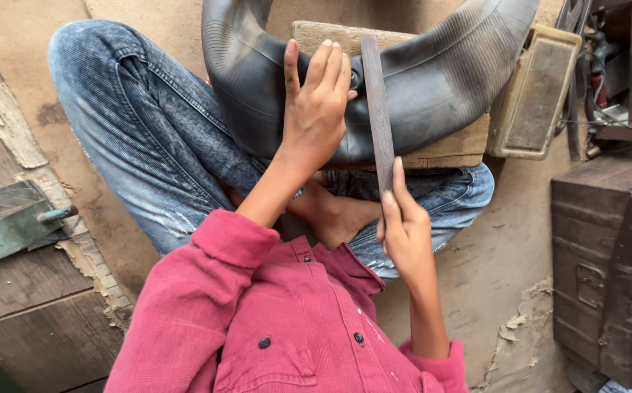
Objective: The person sits on the ground and uses a metal file to smooth the area around the valve stem on a bicycle inner tube. They then open a toolbox, select a new valve core, and install it into the tube's valve stem.
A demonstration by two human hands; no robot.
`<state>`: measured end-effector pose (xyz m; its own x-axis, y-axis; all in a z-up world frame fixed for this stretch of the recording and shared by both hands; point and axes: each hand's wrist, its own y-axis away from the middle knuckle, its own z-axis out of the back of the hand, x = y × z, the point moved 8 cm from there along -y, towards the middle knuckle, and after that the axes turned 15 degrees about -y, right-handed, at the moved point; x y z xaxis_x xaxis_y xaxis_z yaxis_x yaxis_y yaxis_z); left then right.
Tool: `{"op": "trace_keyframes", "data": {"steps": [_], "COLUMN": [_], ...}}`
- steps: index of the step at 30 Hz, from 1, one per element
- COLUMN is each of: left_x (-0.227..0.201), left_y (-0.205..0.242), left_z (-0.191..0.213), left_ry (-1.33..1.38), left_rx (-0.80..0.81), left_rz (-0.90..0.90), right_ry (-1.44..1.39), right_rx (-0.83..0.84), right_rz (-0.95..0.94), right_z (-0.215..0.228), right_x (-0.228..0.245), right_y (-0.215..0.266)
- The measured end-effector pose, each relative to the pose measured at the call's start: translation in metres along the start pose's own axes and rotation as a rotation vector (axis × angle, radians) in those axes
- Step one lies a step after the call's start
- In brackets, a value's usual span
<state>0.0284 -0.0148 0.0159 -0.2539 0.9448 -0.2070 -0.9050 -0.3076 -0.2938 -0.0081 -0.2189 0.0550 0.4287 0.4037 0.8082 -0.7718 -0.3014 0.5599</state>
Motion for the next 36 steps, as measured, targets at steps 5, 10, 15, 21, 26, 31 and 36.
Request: {"op": "trace_keyframes", "data": {"steps": [5,10,15,21,26,31,36], "left_x": [0.001,0.001,0.001,0.001,0.0,0.001,0.003], "left_y": [-0.004,-0.001,0.001,-0.002,-0.003,0.0,-0.001], "left_z": [0.005,0.004,0.003,0.004,0.007,0.003,0.002], "left_ry": [0.005,0.048,0.046,0.084,0.064,0.079,0.076], "left_rx": [-0.051,-0.045,-0.038,-0.032,-0.031,-0.031,-0.026], "left_rz": [0.002,0.002,-0.001,0.008,0.003,0.004,0.012], "right_ry": [-0.056,-0.024,0.076,0.262,-0.162,-0.099,0.0], "right_rx": [0.085,0.075,0.011,0.051,0.129,0.049,0.003], "right_rz": [0.137,0.1,0.066,0.314,0.077,0.003,0.017], "right_z": [-0.026,-0.015,0.008,-0.004,-0.018,0.007,0.033], "right_x": [0.022,0.018,-0.003,0.022,0.022,-0.013,-0.024], "right_y": [-0.052,-0.046,0.009,-0.021,-0.064,-0.007,0.029]}}
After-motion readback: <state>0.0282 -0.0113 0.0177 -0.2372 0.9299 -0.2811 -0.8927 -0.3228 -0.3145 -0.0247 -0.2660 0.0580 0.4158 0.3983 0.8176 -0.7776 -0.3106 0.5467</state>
